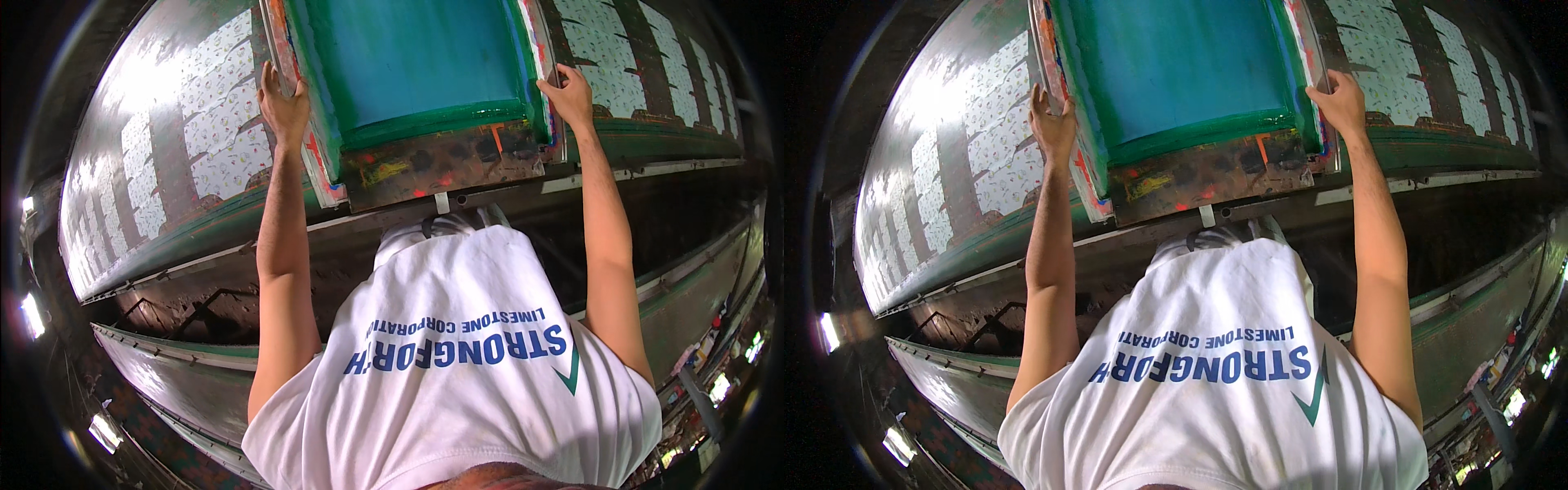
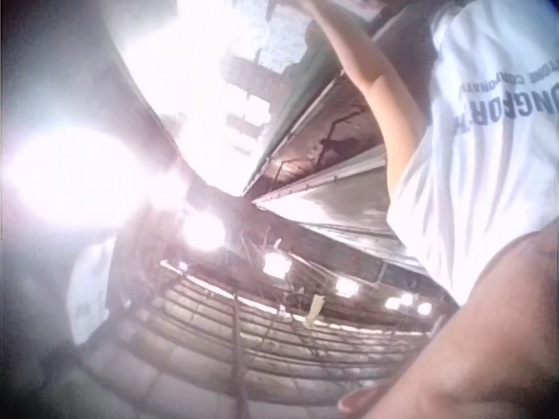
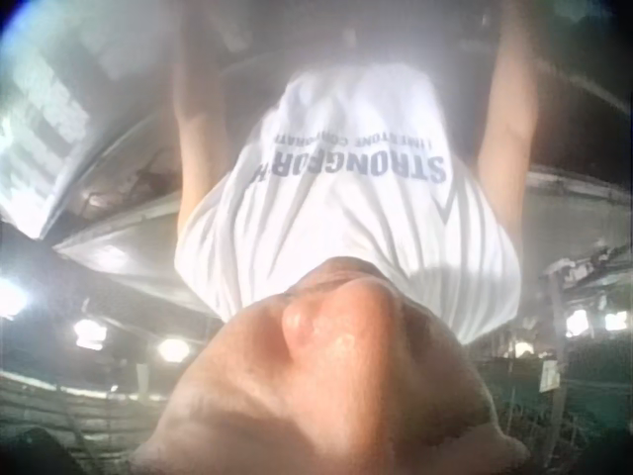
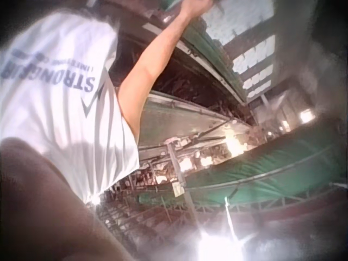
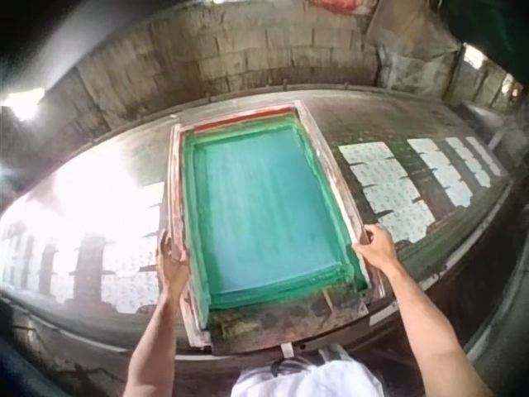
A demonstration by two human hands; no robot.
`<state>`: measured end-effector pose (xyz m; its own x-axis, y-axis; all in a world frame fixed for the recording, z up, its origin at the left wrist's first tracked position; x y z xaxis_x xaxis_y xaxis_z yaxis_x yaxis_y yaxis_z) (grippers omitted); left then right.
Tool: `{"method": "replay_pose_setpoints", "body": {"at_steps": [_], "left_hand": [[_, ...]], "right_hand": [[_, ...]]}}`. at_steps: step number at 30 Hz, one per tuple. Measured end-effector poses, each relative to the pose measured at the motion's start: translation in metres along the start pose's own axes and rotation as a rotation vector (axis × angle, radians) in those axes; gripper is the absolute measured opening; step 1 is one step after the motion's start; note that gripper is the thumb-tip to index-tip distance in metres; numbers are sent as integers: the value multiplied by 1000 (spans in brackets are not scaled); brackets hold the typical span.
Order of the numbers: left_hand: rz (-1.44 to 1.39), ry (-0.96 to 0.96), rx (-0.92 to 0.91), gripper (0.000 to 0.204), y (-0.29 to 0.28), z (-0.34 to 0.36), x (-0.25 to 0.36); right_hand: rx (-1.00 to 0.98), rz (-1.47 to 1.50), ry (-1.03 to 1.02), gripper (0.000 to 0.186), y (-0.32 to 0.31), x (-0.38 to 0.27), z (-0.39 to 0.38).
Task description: The person repeatedly pulls a squeegee across a green screen-printing frame to spread ink over the mesh. The person holds the frame steady with one hand while using the squeegee with the other, repeating the motion across the same area.
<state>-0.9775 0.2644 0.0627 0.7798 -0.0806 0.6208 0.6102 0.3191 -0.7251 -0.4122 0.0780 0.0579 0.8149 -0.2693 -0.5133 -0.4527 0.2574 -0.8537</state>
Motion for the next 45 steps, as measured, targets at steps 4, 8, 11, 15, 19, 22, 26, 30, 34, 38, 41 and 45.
{"method": "replay_pose_setpoints", "body": {"at_steps": [4, 8, 11, 15, 19, 22, 26, 30, 34, 38, 41, 45], "left_hand": [[-46, -18, 6, 85, 3, -6, -6], [-68, -41, 4, 82, 7, -13, -16], [-98, -122, -67, 79, 12, -15, -27], [55, -136, -97, 78, 17, -19, -30], [162, -89, -85, 72, 25, -22, -24], [173, -55, -110, 65, 27, -24, -19], [227, -21, -120, 57, 26, -24, -13], [199, 322, 4, 42, 21, -32, 13], [146, 227, -26, 33, 24, -32, 7], [147, 228, 9, 31, 23, -33, 5], [155, 174, 10, 34, 24, -33, -1], [161, 119, -25, 35, 28, -34, -8]], "right_hand": [[20, 4, 17, 73, -1, 9, -6], [39, 32, 3, 72, 2, 14, -7], [7, 27, -11, 71, 5, 16, -8], [-59, 8, 12, 67, 12, 20, -14], [-71, 35, 53, 64, 22, 29, -19], [-111, 15, 47, 76, 26, 30, -18], [-21, -29, -38, 83, 5, -3, -35], [-74, 206, -425, 62, -1, -95, -93], [-578, 207, -853, 56, 39, -174, -153], [-741, -116, -980, 55, 57, -193, -161], [-517, -106, -1028, 46, 44, -211, -155], [-374, -98, -807, 46, 48, -223, -147]]}}
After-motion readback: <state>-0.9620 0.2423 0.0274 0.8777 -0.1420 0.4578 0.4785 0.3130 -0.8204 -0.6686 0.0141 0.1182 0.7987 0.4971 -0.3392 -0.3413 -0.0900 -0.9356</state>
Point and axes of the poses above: each hand's wrist, its own z-axis towards the middle knuckle, its own y-axis out of the palm, x = y × z, the point moved 7 cm from there along z, towards the middle knuckle, and after that the axes turned 8 degrees about -y, right-handed, at the moved point
